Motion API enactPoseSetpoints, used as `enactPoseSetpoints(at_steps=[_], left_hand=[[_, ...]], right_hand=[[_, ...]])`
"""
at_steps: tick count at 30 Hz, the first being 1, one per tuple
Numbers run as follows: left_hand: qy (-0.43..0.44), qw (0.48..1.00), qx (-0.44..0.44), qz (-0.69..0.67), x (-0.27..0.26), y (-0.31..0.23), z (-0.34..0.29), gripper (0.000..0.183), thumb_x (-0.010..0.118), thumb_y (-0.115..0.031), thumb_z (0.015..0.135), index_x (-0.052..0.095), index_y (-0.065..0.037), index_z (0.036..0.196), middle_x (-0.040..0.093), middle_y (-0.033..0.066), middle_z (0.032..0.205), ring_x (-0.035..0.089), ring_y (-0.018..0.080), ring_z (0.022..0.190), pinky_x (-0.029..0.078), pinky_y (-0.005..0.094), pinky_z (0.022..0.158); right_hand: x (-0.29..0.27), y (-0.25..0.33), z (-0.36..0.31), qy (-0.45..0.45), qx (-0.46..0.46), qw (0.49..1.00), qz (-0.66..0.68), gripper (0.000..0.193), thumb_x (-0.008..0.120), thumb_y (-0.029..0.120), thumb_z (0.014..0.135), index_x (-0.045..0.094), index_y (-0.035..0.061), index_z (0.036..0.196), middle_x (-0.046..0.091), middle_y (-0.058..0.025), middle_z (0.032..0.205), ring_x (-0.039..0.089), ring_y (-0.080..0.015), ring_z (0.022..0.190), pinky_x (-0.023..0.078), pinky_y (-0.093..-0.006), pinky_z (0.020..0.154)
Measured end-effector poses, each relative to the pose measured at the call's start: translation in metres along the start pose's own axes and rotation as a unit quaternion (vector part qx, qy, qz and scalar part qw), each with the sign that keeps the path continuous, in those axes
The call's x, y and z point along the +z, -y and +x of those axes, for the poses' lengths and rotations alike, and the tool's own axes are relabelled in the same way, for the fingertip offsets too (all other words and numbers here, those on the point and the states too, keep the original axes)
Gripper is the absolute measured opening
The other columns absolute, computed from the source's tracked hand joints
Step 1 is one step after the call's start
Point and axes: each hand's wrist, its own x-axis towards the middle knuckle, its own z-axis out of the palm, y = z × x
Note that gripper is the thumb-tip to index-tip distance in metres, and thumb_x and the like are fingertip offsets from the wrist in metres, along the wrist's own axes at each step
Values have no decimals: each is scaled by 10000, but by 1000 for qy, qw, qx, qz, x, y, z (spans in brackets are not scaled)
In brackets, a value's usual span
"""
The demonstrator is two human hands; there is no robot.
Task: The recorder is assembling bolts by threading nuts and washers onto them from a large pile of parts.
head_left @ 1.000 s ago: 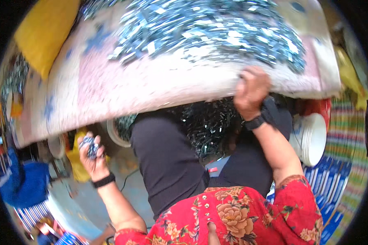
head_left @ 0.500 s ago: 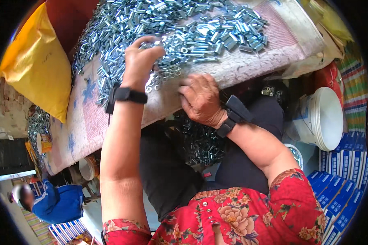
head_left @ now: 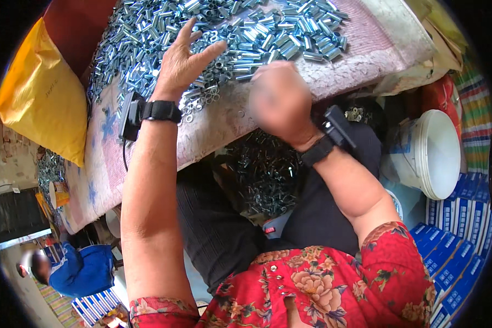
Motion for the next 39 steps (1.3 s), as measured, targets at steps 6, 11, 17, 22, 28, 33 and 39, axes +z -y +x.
enactPoseSetpoints(at_steps=[6,11,17,22,28,33,39], left_hand=[[-61,996,-8,-59,-32,-22,-63,432,661,-247,745,559,-15,1095,608,142,1017,574,188,927,445,291,790],[30,953,-171,-247,-63,-51,-168,220,586,-110,821,590,22,997,627,81,886,579,116,740,453,213,648],[43,757,-337,-559,-25,-77,-202,381,453,-234,902,423,-6,1206,569,140,1043,599,198,801,504,300,705],[-32,578,-323,-749,-2,-59,-177,313,413,-307,917,464,-34,1061,542,94,779,513,169,615,417,256,539],[16,593,-284,-753,1,-41,-168,251,408,-284,920,505,-52,914,303,-26,530,274,80,450,210,201,386],[25,586,-272,-763,-1,-26,-179,254,412,-270,915,514,-39,900,332,-23,531,276,78,451,216,197,388],[42,592,-270,-758,-1,-19,-178,256,437,-278,901,520,-36,886,340,-25,535,303,78,452,222,193,390]], right_hand=[[-4,-15,2,116,48,977,-170,130,580,165,710,578,66,795,548,-80,790,505,-253,834,416,-369,712],[-5,-15,2,142,34,967,-207,88,577,149,705,576,67,738,537,-84,769,502,-253,810,401,-379,698],[-8,47,-10,93,88,991,33,91,598,72,686,578,50,772,530,-113,749,521,-304,759,425,-402,681],[3,61,5,101,-18,992,70,151,627,97,695,588,18,817,574,-140,823,527,-309,758,437,-392,675],[22,-12,39,241,-27,936,-255,151,567,142,732,586,-1,772,586,-154,849,528,-297,850,440,-389,750],[25,-4,58,404,-13,835,-374,202,564,204,756,568,13,822,547,-138,855,519,-288,859,453,-398,737],[24,8,69,464,14,794,-393,267,479,227,724,586,-17,749,606,-205,788,598,-349,749,473,-444,673]])
